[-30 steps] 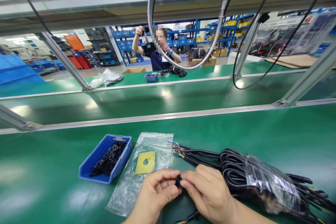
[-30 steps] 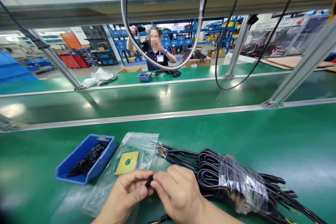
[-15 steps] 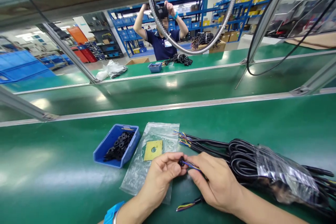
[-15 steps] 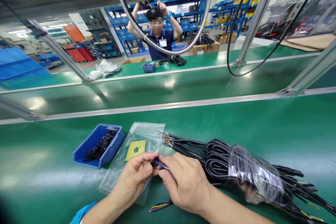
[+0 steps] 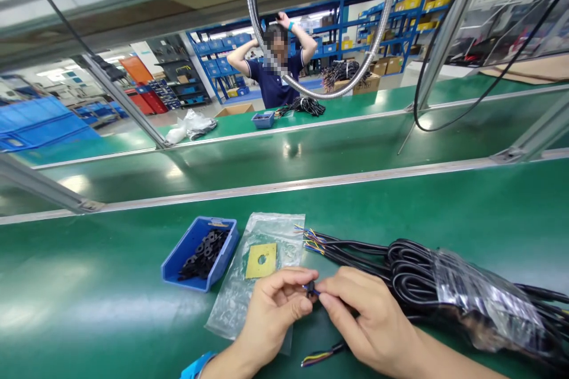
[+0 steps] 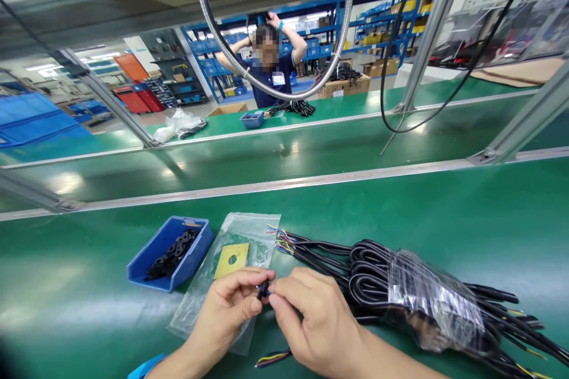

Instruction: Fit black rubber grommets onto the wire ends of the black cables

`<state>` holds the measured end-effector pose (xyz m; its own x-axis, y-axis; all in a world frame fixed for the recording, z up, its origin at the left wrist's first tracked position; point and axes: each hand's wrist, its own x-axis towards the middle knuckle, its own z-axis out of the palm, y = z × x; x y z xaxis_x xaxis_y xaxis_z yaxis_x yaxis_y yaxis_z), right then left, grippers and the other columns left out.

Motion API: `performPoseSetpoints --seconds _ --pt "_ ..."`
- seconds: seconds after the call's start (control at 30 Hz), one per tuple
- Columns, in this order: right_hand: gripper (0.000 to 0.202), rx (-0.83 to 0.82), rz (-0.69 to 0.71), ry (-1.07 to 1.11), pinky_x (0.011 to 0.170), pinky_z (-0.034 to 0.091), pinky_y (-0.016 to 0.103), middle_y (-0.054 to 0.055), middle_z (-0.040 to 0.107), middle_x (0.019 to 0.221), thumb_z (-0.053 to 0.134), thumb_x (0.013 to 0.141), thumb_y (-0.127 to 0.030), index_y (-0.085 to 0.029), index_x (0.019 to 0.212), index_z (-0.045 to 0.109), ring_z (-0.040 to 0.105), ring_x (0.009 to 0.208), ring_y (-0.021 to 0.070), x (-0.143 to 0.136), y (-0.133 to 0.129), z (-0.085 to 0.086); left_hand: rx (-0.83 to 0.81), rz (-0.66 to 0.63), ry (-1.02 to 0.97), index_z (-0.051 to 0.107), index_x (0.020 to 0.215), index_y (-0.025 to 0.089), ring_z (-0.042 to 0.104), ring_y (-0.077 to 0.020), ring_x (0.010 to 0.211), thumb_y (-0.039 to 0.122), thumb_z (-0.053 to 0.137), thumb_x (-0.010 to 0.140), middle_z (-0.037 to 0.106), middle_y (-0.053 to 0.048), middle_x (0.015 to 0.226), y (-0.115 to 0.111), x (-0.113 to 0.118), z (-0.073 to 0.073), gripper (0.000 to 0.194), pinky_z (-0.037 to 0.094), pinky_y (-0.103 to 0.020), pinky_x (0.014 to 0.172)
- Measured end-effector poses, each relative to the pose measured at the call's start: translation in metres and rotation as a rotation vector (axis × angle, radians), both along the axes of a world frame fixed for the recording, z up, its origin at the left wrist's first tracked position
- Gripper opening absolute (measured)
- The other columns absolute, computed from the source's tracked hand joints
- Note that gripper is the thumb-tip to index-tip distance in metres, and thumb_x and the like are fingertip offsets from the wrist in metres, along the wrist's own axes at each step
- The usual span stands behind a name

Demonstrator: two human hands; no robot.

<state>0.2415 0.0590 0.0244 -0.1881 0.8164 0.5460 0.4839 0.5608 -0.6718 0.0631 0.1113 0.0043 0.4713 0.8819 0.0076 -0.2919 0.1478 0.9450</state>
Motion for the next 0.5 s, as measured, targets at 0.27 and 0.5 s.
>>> performPoseSetpoints --seconds 0.27,0.5 --pt "0.017 0.052 0.006 0.07 0.056 0.045 0.021 0.003 0.061 0.07 0.051 0.086 -0.013 -0.017 0.098 0.063 0.056 0.06 0.0118 0.0006 0.0039 0.0017 -0.065 -0.008 -0.081 0.075 0.09 0.023 0.067 -0.0179 0.088 0.022 0.081 0.067 0.071 -0.006 0.101 -0.0021 0.0004 -0.0021 0.023 0.056 -0.022 0.074" --pt "0.018 0.119 -0.041 0.03 0.054 0.043 0.022 0.002 0.058 0.068 0.051 0.086 -0.011 -0.016 0.097 0.063 0.054 0.058 0.0117 -0.0015 0.0025 0.0044 -0.123 0.007 -0.118 0.075 0.086 0.021 0.068 -0.0165 0.085 0.022 0.084 0.063 0.072 -0.006 0.099 -0.0057 0.0021 0.0029 0.025 0.056 -0.02 0.071"
